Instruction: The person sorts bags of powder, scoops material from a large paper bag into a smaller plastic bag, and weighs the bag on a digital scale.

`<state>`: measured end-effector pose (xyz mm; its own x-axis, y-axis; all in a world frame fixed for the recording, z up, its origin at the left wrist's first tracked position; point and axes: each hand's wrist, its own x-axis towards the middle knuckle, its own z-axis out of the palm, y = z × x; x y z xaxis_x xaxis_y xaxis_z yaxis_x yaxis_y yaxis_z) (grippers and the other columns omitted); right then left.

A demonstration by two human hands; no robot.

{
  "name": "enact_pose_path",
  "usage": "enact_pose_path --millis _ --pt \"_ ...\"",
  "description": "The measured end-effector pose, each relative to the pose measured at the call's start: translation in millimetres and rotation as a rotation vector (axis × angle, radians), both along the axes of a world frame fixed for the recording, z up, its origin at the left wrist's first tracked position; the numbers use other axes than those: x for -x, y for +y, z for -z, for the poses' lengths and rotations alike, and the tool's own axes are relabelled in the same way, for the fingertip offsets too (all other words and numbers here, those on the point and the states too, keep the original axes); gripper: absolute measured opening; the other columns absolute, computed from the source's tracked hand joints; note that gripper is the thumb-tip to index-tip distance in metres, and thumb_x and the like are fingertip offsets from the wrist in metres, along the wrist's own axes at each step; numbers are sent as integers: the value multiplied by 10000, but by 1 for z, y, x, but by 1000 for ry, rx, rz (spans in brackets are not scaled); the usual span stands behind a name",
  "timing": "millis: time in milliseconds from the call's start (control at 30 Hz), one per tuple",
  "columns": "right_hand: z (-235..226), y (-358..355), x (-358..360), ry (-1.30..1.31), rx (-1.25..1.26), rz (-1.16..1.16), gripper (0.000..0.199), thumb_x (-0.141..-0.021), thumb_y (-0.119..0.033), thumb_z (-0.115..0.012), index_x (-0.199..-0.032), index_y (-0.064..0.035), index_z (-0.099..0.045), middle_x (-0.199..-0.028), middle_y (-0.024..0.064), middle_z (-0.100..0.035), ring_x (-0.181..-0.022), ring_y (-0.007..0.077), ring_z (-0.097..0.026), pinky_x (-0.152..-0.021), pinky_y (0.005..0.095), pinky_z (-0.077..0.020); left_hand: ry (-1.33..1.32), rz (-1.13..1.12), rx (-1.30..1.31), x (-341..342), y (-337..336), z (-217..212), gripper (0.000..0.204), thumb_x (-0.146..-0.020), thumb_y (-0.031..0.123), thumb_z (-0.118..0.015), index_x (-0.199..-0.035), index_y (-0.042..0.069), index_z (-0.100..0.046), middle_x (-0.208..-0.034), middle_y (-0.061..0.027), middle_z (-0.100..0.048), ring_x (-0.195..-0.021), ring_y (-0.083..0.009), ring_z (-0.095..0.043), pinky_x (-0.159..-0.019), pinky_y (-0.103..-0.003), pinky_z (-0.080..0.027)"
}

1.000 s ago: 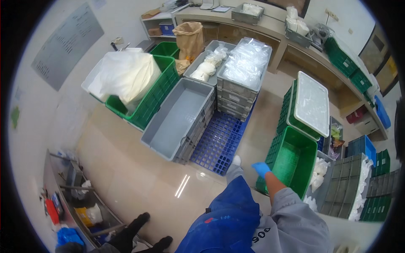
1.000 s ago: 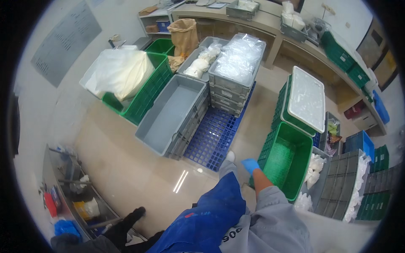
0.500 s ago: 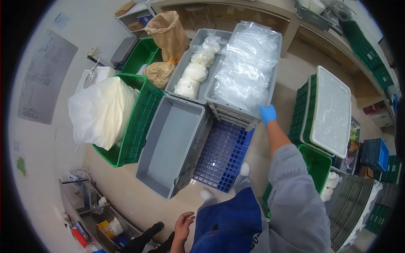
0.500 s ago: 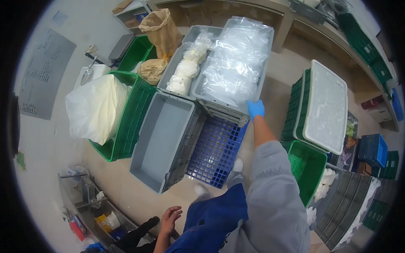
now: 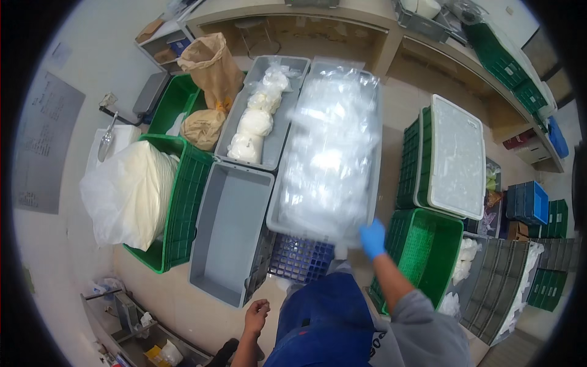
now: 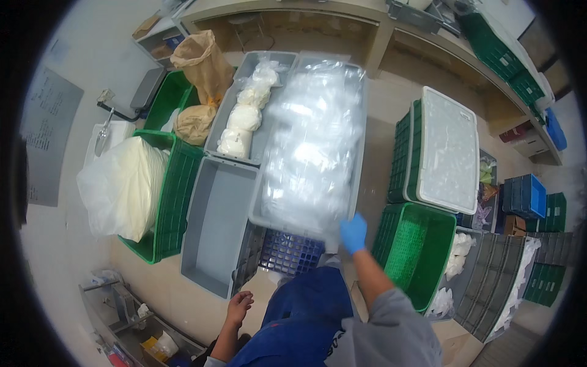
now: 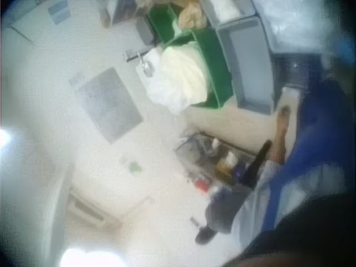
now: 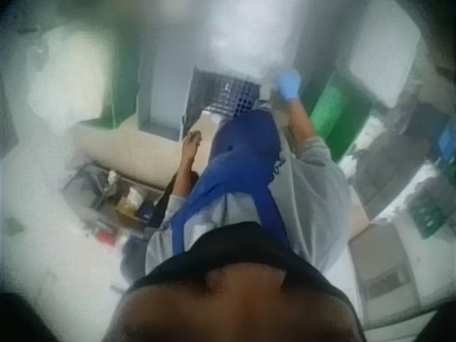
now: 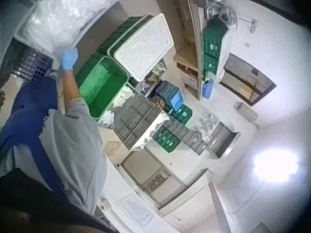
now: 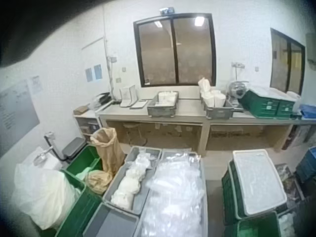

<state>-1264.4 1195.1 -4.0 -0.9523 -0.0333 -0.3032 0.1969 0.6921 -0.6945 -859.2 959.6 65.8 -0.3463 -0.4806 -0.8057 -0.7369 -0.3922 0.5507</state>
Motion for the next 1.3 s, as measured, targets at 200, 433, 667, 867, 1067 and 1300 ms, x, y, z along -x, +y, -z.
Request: enact_pose_path --millis 200,433,667,867,1067,1300 --pt "3 26 -141 -213 279 58 384 -759 -201 -653 -1050 44 -604 -936 243 -664 -899 403 -647 -811 439 -506 88 -206 -171 94 26 21 618 -896 227 -642 -1401 81 -318 -1283 -146 -516 -1037 -276 -615 -853 -399 -511" --pt "20 44 -96 -491 148 -313 427 -807 -257 -682 -1092 48 -588 -984 174 -657 -871 277 -656 -784 397 -523 81 -438 -609 143 33 88 593 -887 303 -648 -1357 93 -355 -1363 -183 -427 -1201 -351 -507 -936 -506 -471" --pt "-6 19 70 -459 606 259 486 -844 -277 -669 -1221 -7 -523 -1072 102 -605 -897 180 -572 -757 309 -483 110 -562 -477 162 41 140 458 -841 47 -610 -1268 -31 -466 -1194 -169 -560 -1068 -345 -572 -924 -474 -483" --pt "20 -18 134 -230 529 -36 370 -773 -227 -658 -1043 11 -572 -972 175 -639 -883 299 -615 -759 403 -497 299 -564 -342 150 32 110 488 -803 -31 -578 -1275 -50 -456 -1194 -165 -559 -1083 -344 -568 -961 -478 -466" --pt "-43 -97 14 -108 478 -62 372 -732 -198 -626 -1027 17 -556 -965 250 -643 -907 423 -627 -806 450 -495 329 -631 -273 23 -5 36 494 -808 -4 -546 -1290 -53 -447 -1222 -177 -554 -1142 -339 -544 -1021 -479 -420" --pt "-84 -181 -138 -369 443 -236 369 -741 -189 -610 -1026 36 -546 -881 284 -636 -848 441 -632 -750 468 -495 240 -816 -80 -153 -47 -24 528 -814 39 -520 -1326 -22 -408 -1301 -178 -500 -1212 -347 -488 -1080 -499 -354"
